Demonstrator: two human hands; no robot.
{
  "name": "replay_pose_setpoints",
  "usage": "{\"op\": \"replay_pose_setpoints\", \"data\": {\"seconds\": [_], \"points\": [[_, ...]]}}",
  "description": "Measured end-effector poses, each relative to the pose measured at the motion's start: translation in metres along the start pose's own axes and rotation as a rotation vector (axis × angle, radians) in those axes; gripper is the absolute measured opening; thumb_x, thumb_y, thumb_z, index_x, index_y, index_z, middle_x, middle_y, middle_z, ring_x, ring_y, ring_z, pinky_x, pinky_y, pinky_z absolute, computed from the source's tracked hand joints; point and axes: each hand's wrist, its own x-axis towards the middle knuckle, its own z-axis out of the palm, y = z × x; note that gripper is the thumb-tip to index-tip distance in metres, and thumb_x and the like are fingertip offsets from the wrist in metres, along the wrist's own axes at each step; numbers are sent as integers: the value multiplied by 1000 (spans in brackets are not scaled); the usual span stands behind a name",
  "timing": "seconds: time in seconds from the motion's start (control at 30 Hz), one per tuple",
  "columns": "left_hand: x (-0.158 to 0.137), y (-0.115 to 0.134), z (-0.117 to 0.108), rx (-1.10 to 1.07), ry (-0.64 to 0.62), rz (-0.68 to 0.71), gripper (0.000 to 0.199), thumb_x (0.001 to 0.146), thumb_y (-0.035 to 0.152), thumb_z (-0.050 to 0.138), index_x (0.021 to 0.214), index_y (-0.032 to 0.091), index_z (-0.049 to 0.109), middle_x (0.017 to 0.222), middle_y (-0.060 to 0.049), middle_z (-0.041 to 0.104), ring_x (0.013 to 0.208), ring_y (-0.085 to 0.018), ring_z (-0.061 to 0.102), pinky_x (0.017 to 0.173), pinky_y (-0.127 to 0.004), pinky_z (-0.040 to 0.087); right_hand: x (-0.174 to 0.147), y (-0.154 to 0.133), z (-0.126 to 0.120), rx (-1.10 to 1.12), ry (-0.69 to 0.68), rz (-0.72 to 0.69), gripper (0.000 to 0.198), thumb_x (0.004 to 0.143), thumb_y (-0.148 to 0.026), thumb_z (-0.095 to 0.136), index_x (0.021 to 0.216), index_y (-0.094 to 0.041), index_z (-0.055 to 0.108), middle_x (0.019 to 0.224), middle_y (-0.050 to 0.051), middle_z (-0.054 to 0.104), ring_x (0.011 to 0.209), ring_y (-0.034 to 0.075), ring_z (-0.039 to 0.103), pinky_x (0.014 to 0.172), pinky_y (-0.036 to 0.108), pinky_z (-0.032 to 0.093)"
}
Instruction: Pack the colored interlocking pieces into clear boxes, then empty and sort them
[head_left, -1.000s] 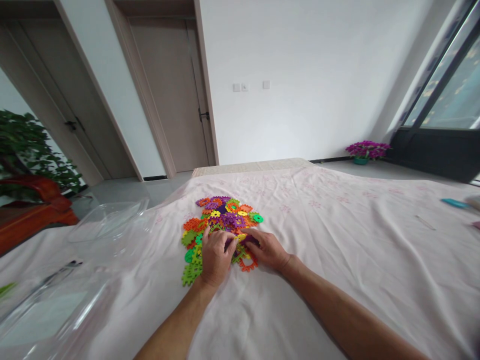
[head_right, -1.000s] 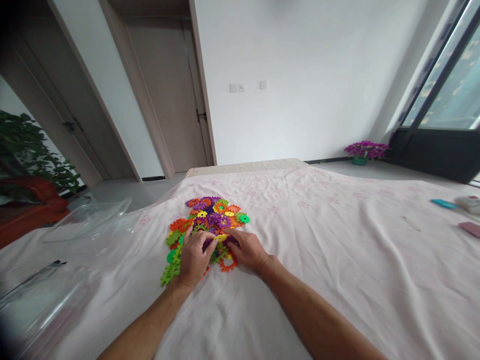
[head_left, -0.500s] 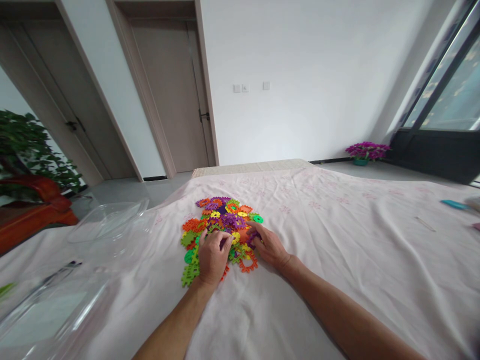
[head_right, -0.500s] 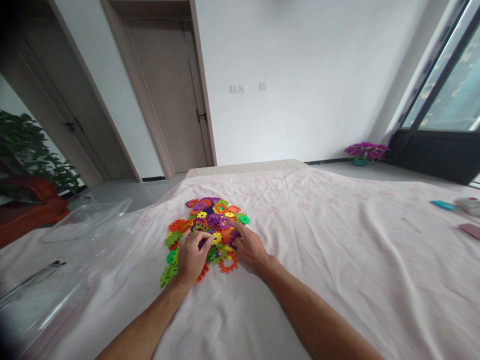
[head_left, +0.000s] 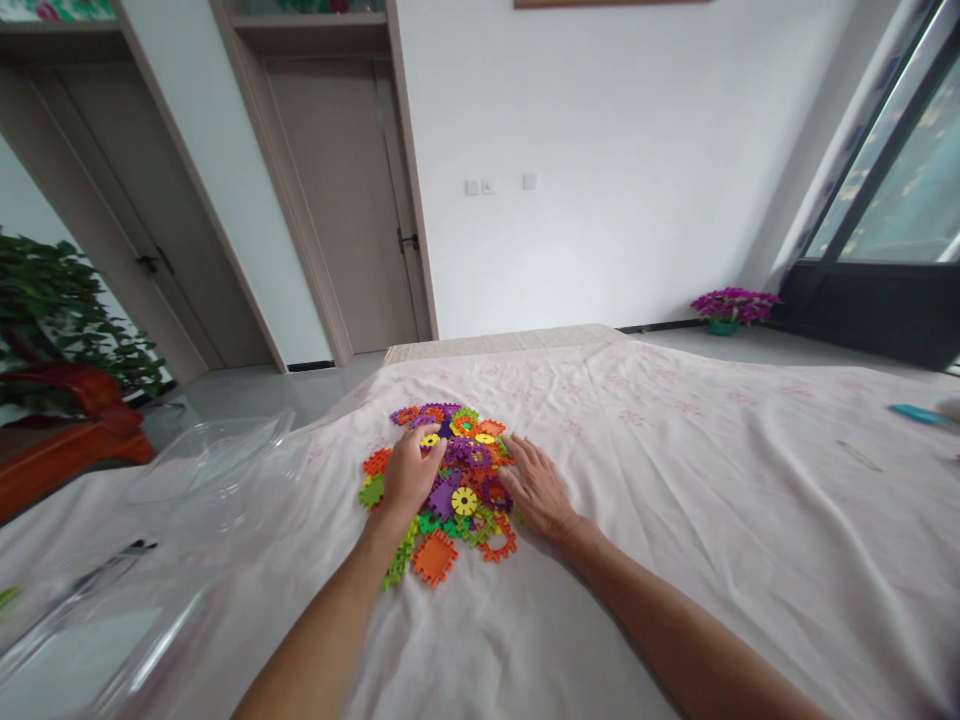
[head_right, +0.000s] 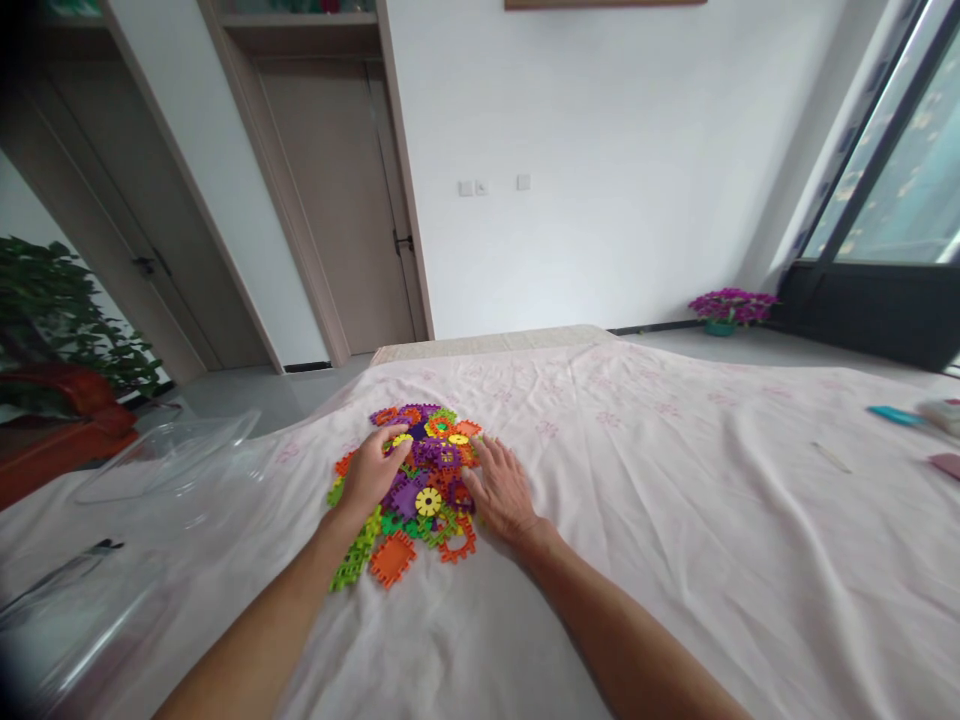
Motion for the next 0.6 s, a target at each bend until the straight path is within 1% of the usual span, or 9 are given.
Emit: {"op": "replay_pose_setpoints", "data": {"seconds": [0.07,0.13,0.23,0.3,0.37,0.4,0.47,0.53,0.6], "points": [[30,-10,2,59,-60,-21,44,93,45,47,125,18,60,130,-10,64,122,-22,56,107,-34,39,2,-1,2,-47,-77,28,58,99,-56,30,150,-29,37,157,7,35,144,28,29,116,50,25],[60,-21,8,121,-115,-41,50,90,52,48,125,18,61,134,-11,60,129,-27,49,111,-39,33,3,-2,1,-70,-142,18,58,99,-58,27,149,-32,38,157,5,34,144,27,29,116,49,25],[98,-39,23,223,-213,-107,64,83,62,52,130,19,59,143,-15,52,141,-38,32,114,-54,24,4,-3,-1,-80,-196,-15,56,99,-59,24,148,-35,41,156,3,37,143,25,31,115,47,27],[117,-50,35,274,-281,-151,72,80,67,50,136,22,54,152,-15,42,146,-42,20,113,-63,16,4,-4,-1,-77,-207,-28,57,99,-60,23,147,-36,41,155,3,37,142,25,32,115,46,28],[131,-60,46,307,-349,-184,77,79,73,45,141,26,48,158,-14,32,147,-43,12,109,-70,13,4,-4,-1,-77,-208,-30,57,99,-61,24,148,-36,41,156,3,37,143,25,31,115,46,27],[136,-65,52,318,-380,-194,79,79,75,41,143,27,46,159,-14,28,148,-44,10,108,-72,13,4,-4,-1,-78,-208,-29,58,99,-61,25,148,-36,40,156,3,37,143,25,30,115,46,27],[144,-75,61,336,-434,-197,82,79,78,36,145,30,43,160,-13,26,148,-45,9,105,-74,14,4,-4,-1,-80,-212,-31,59,98,-61,26,149,-35,39,156,3,37,143,26,30,116,46,26],[149,-83,67,349,-475,-178,83,78,80,34,145,31,43,159,-13,29,147,-46,11,105,-74,16,3,-4,-1,-79,-220,-39,60,98,-62,26,150,-34,38,156,4,37,143,27,29,116,46,25],[151,-89,70,357,-504,-133,81,77,79,36,142,31,46,156,-12,36,145,-46,20,106,-69,21,3,-4,-2,-75,-223,-43,62,97,-63,26,150,-33,38,156,4,37,144,27,28,116,47,24]]}}
